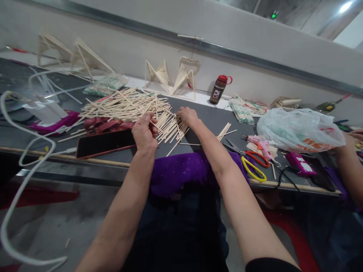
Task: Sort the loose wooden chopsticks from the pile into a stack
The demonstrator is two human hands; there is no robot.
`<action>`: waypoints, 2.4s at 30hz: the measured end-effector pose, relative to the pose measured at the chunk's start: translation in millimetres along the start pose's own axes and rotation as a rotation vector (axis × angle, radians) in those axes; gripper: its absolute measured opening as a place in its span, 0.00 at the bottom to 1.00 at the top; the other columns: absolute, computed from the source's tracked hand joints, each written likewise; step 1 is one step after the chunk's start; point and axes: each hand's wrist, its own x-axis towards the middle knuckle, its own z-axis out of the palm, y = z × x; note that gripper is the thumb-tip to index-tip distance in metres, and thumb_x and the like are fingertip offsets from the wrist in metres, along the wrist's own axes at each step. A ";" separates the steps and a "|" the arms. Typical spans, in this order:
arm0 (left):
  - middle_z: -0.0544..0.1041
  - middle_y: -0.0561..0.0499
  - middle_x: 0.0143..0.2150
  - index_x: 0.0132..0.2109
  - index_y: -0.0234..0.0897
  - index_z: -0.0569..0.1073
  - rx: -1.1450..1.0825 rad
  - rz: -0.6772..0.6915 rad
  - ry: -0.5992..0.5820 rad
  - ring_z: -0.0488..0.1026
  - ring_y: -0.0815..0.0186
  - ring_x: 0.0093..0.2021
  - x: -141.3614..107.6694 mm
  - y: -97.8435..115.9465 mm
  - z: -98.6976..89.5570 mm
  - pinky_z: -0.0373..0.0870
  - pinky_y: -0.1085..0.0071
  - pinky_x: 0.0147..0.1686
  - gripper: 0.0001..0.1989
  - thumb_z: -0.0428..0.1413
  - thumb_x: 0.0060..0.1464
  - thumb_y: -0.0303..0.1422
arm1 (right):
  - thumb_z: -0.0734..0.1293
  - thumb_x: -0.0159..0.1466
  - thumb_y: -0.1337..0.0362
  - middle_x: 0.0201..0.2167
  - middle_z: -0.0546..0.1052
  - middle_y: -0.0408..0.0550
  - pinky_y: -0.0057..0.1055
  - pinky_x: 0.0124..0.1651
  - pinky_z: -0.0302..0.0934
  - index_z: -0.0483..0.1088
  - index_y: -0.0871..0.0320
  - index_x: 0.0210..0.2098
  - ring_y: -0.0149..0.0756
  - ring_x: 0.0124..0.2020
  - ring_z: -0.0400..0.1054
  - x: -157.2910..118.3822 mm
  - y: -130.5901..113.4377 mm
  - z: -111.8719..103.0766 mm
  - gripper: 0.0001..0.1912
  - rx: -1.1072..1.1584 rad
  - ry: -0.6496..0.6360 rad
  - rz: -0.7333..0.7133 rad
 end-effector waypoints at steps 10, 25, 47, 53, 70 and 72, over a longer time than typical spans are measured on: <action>0.71 0.56 0.22 0.32 0.35 0.77 0.027 -0.003 -0.008 0.59 0.80 0.13 0.2 -1.3 0.2 0.48 0.79 0.11 0.11 0.61 0.50 0.39 | 0.60 0.63 0.67 0.47 0.76 0.52 0.31 0.36 0.59 0.74 0.55 0.44 0.42 0.44 0.69 10.3 17.1 4.3 0.13 -0.024 -0.038 -0.048; 0.71 0.55 0.21 0.31 0.35 0.77 0.097 -0.032 -0.100 0.59 0.80 0.13 -1.9 -5.1 2.5 0.46 0.79 0.11 0.10 0.61 0.50 0.39 | 0.67 0.53 0.68 0.22 0.71 0.41 0.23 0.25 0.59 0.72 0.63 0.33 0.26 0.22 0.64 -16.8 62.2 -16.5 0.08 1.216 0.497 0.289; 0.72 0.55 0.21 0.31 0.33 0.77 0.117 -0.017 -0.163 0.59 0.80 0.13 -2.0 -7.7 4.5 0.47 0.81 0.11 0.11 0.62 0.47 0.39 | 0.67 0.55 0.65 0.18 0.69 0.38 0.21 0.20 0.56 0.70 0.60 0.29 0.24 0.18 0.63 -90.8 77.7 -19.0 0.04 1.296 0.724 0.504; 0.72 0.55 0.20 0.31 0.34 0.78 0.129 -0.020 -0.170 0.60 0.80 0.13 -2.8 -7.6 6.0 0.47 0.80 0.11 0.10 0.62 0.49 0.37 | 0.66 0.56 0.62 0.19 0.72 0.41 0.26 0.27 0.58 0.74 0.59 0.30 0.27 0.21 0.65 -169.0 69.5 -21.7 0.07 0.848 0.682 0.447; 0.72 0.55 0.21 0.31 0.33 0.77 0.111 0.002 -0.145 0.59 0.80 0.13 -2.5 -5.9 4.7 0.47 0.81 0.11 0.11 0.62 0.49 0.39 | 0.64 0.63 0.59 0.38 0.76 0.48 0.26 0.36 0.55 0.76 0.57 0.42 0.32 0.34 0.69 -177.9 27.9 -14.6 0.13 0.464 0.010 -0.030; 0.72 0.55 0.21 0.31 0.33 0.77 0.100 0.008 -0.122 0.59 0.80 0.13 -2.5 -4.1 4.7 0.47 0.80 0.11 0.11 0.61 0.49 0.38 | 0.63 0.64 0.58 0.36 0.75 0.48 0.26 0.35 0.54 0.77 0.56 0.41 0.32 0.34 0.68 -172.1 24.4 -15.8 0.13 0.430 -0.044 -0.086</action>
